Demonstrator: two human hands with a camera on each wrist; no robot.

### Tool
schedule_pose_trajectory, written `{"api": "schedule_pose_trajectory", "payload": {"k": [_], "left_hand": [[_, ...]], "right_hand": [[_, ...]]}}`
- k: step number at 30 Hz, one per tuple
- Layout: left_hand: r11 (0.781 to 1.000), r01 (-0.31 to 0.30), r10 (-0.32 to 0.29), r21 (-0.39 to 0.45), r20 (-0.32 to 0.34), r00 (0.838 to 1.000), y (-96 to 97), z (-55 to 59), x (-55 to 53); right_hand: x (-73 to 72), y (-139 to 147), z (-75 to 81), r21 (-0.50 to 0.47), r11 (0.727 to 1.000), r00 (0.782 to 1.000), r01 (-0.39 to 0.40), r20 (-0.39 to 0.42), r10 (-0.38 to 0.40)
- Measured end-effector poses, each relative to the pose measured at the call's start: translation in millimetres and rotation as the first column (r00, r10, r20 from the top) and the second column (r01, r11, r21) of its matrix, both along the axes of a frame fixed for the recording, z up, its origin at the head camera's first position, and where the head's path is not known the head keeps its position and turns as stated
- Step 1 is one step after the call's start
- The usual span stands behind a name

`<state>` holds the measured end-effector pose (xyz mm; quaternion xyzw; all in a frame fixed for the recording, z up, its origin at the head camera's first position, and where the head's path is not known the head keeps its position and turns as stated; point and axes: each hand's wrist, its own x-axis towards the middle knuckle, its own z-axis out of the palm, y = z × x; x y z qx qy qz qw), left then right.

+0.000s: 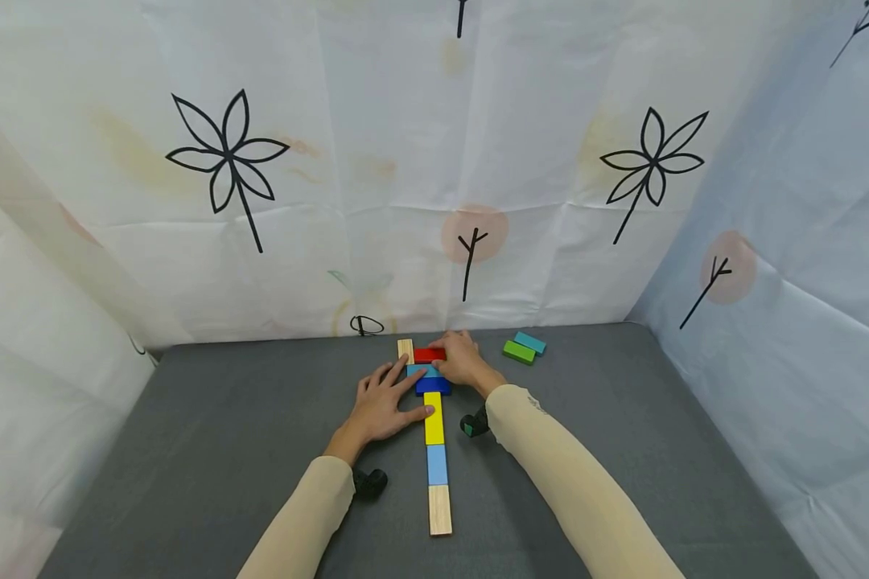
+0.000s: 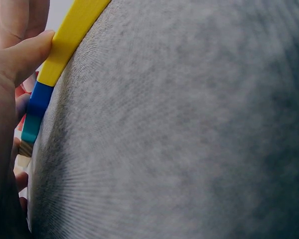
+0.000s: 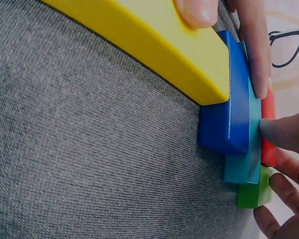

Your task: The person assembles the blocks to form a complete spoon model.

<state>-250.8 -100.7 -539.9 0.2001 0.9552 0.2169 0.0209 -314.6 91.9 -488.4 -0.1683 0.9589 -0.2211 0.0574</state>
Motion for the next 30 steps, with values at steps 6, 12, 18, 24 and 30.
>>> {"api": "schedule_pose_trajectory", "payload": {"k": [6, 12, 18, 24, 30], "left_hand": [[1.0, -0.002, 0.002, 0.003, 0.003, 1.0, 0.7, 2.8, 1.3], [1.0, -0.003, 0.003, 0.0, 0.014, 1.0, 0.8, 3.8, 1.4], [1.0, -0.006, 0.006, -0.004, -0.003, 1.0, 0.6, 1.8, -0.7], [1.0, -0.005, 0.005, 0.0, 0.006, 1.0, 0.3, 3.4, 0.5], [1.0, -0.006, 0.006, 0.018, -0.001, 1.0, -0.1, 1.7, 1.1]], "right_hand": [[1.4, -0.7, -0.5, 0.023, 1.0, 1.0, -0.01, -0.002, 0.01], [3.3, -1.4, -2.0, 0.049, 0.999, 1.0, -0.024, 0.013, 0.023], [5.0, -0.9, -3.0, 0.054, 0.998, 0.999, -0.031, -0.004, 0.032], [6.5, 0.7, -3.6, 0.011, 1.0, 0.999, -0.026, -0.033, 0.026], [7.9, 6.7, -1.3, -0.053, 0.999, 0.997, -0.003, -0.076, -0.001]]}}
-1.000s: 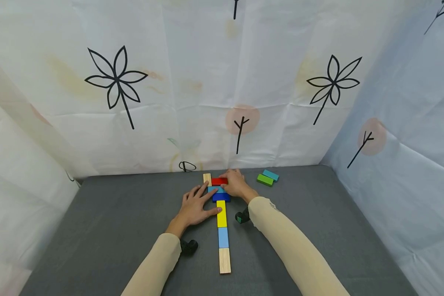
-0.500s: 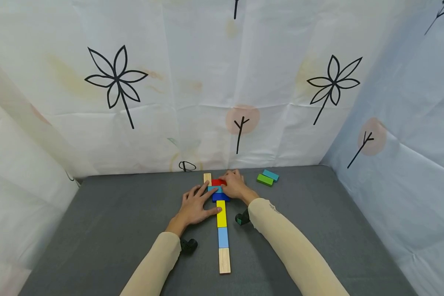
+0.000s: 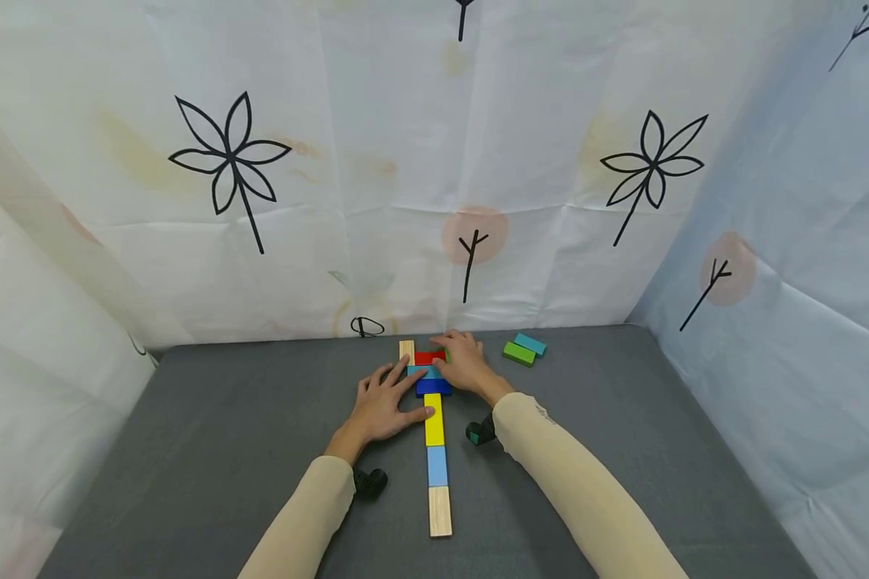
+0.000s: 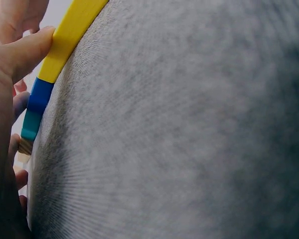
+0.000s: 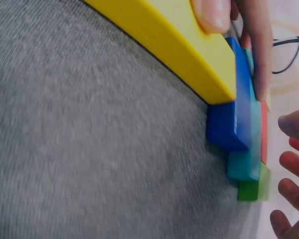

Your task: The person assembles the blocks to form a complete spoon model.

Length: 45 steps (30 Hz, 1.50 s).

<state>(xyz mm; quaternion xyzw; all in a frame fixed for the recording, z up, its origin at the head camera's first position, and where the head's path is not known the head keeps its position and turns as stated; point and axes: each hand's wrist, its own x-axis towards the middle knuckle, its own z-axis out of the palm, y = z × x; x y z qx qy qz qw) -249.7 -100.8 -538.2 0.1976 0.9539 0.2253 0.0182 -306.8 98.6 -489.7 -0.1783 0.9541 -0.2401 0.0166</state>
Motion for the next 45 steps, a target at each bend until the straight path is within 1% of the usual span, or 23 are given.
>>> {"api": "schedule_pose_trajectory", "payload": {"k": [4, 6, 9, 13, 16, 19, 24, 27, 30, 33, 35, 40, 42, 45], "left_hand": [[1.0, -0.005, 0.005, -0.01, 0.001, 1.0, 0.6, 0.5, 0.0], [1.0, -0.008, 0.008, -0.022, 0.009, 1.0, 1.0, 2.4, -0.1], [1.0, -0.007, 0.007, -0.027, 0.014, 1.0, 1.2, 2.1, -0.5], [1.0, 0.002, -0.002, -0.018, 0.009, 1.0, 0.6, 0.7, -0.4], [1.0, 0.008, -0.008, -0.009, 0.004, 1.0, 0.3, 0.0, 0.2], [1.0, 0.012, -0.012, -0.004, 0.01, 1.0, 0.0, -0.9, 1.0], [1.0, 0.015, -0.015, -0.006, 0.024, 1.0, -0.1, -2.2, 2.3], [1.0, 0.014, -0.014, -0.005, 0.018, 1.0, -0.1, -2.2, 1.7], [1.0, 0.008, -0.008, -0.006, 0.018, 1.0, -0.2, -1.4, 0.9], [1.0, 0.006, -0.006, -0.007, 0.017, 1.0, -0.1, -0.7, 0.2], [1.0, 0.008, -0.008, -0.012, 0.015, 1.0, -0.1, -0.5, 0.0], [1.0, 0.014, -0.014, -0.015, 0.003, 1.0, -0.1, -0.7, 0.0], [1.0, 0.016, -0.016, -0.011, 0.0, 1.0, -0.2, -1.0, 0.0], [1.0, 0.016, -0.016, -0.002, -0.003, 1.0, -0.4, -1.3, 0.6]], "right_hand": [[1.1, 11.9, 2.8, -0.054, 0.998, 1.0, 0.023, -0.012, -0.024], [1.1, 20.1, 2.6, -0.07, 0.997, 0.999, 0.04, -0.017, -0.042], [1.4, 34.4, 0.5, -0.1, 0.992, 0.997, 0.074, -0.027, -0.077], [4.1, 55.9, -3.6, -0.158, 0.981, 0.992, 0.115, -0.04, -0.122], [7.3, 72.3, -6.5, -0.213, 0.966, 0.986, 0.146, -0.052, -0.161], [12.1, 87.3, -9.3, -0.242, 0.949, 0.972, 0.202, -0.067, -0.224], [21.2, 109.2, -16.8, -0.231, 0.917, 0.932, 0.326, -0.084, -0.353], [25.9, 118.9, -21.9, -0.233, 0.902, 0.915, 0.364, -0.092, -0.393], [28.3, 125.5, -27.3, -0.239, 0.903, 0.915, 0.356, -0.105, -0.389], [28.6, 129.4, -32.4, -0.232, 0.915, 0.923, 0.329, -0.124, -0.364], [28.4, 130.9, -34.3, -0.233, 0.919, 0.928, 0.318, -0.122, -0.352], [25.9, 133.2, -35.6, -0.251, 0.91, 0.929, 0.331, -0.085, -0.361], [24.2, 133.7, -36.1, -0.255, 0.906, 0.926, 0.337, -0.082, -0.367], [23.2, 133.6, -36.4, -0.242, 0.91, 0.926, 0.337, -0.091, -0.367]]}}
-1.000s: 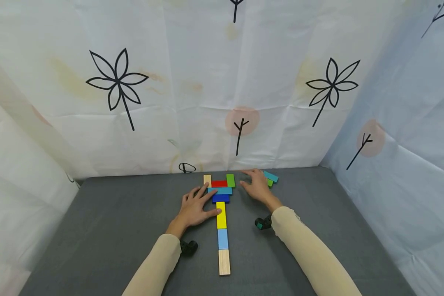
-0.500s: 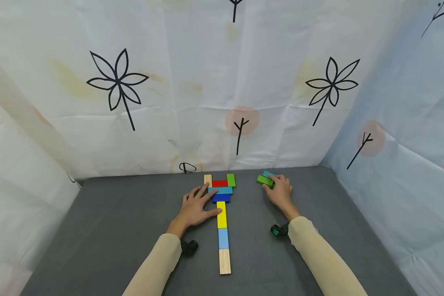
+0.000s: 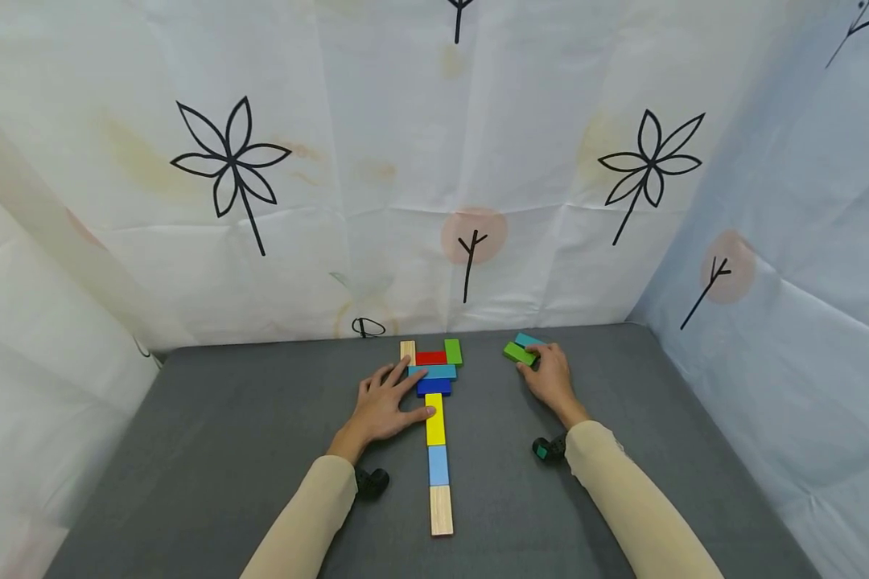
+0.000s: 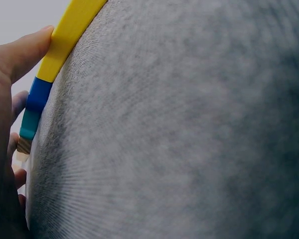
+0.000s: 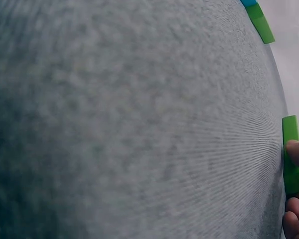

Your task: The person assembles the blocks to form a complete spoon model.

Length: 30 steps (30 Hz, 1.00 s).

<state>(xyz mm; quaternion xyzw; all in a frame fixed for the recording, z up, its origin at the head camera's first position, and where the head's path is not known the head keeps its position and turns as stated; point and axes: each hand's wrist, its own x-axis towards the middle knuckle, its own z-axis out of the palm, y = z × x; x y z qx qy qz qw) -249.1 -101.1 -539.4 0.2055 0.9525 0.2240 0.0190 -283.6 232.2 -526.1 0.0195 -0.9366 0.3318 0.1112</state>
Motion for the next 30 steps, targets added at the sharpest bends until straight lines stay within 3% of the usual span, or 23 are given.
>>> {"api": "schedule_pose_trajectory", "payload": {"k": [6, 11, 20, 30], "left_hand": [[1.0, -0.012, 0.012, -0.018, 0.011, 1.0, 0.0, 0.4, 0.1], [1.0, -0.01, 0.01, -0.004, 0.002, 1.0, 0.5, 0.2, -0.1], [1.0, -0.013, 0.014, -0.008, 0.008, 1.0, -0.3, -0.5, 0.0], [1.0, -0.022, 0.022, -0.022, 0.023, 0.999, 0.9, -0.8, -0.4]], "right_hand": [[0.1, -4.4, 2.8, 0.039, 0.999, 1.0, -0.004, 0.009, 0.003], [-3.1, -13.6, 6.7, -0.002, 1.0, 0.999, -0.012, 0.038, 0.012], [-14.1, -51.1, 22.3, -0.101, 0.987, 0.989, -0.127, 0.063, 0.134], [-28.2, -98.2, 36.2, -0.04, 0.966, 0.963, -0.255, 0.085, 0.258]]}}
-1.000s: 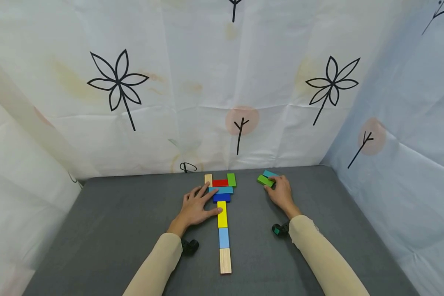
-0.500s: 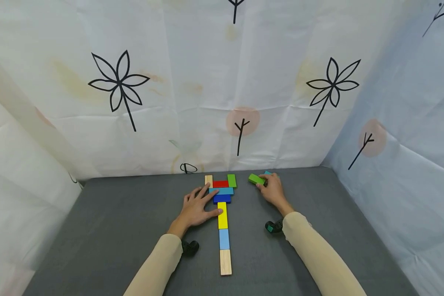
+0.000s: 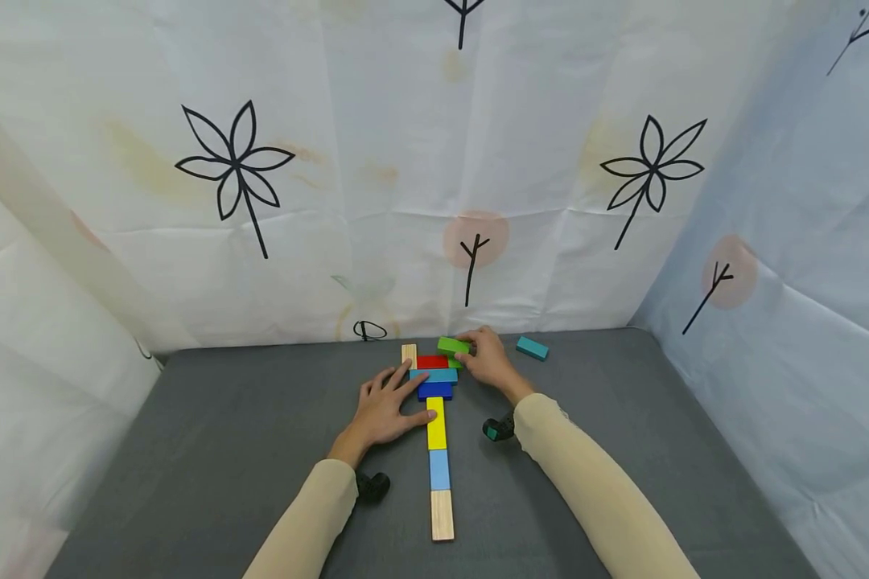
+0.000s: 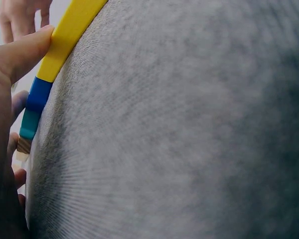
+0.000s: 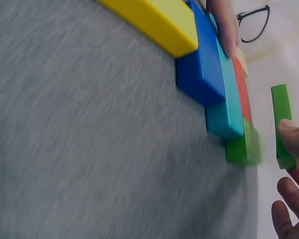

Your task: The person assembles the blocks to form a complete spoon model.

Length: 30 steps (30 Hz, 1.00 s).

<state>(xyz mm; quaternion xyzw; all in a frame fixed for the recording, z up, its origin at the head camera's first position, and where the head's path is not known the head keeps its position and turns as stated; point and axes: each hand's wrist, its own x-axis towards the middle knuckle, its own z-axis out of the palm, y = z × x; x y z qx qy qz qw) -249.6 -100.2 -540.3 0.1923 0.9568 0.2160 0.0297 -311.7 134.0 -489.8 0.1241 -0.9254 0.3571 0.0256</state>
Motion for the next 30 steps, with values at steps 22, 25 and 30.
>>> {"api": "schedule_pose_trajectory", "payload": {"k": [22, 25, 30], "left_hand": [[1.0, 0.005, -0.005, 0.013, -0.022, 1.0, -0.2, 3.5, 2.2], [1.0, 0.008, -0.008, 0.011, -0.021, 1.0, -0.4, 3.2, 2.2], [1.0, 0.011, -0.01, 0.01, -0.023, 1.0, -1.1, -0.1, 0.5]], "right_hand": [[-18.3, -36.0, -4.7, 0.091, 0.996, 0.998, -0.016, 0.061, 0.01], [-18.2, -38.3, -6.1, 0.101, 0.995, 0.998, -0.013, 0.057, 0.007], [-17.1, -41.4, -5.7, 0.098, 0.995, 0.998, -0.002, 0.06, -0.004]]}}
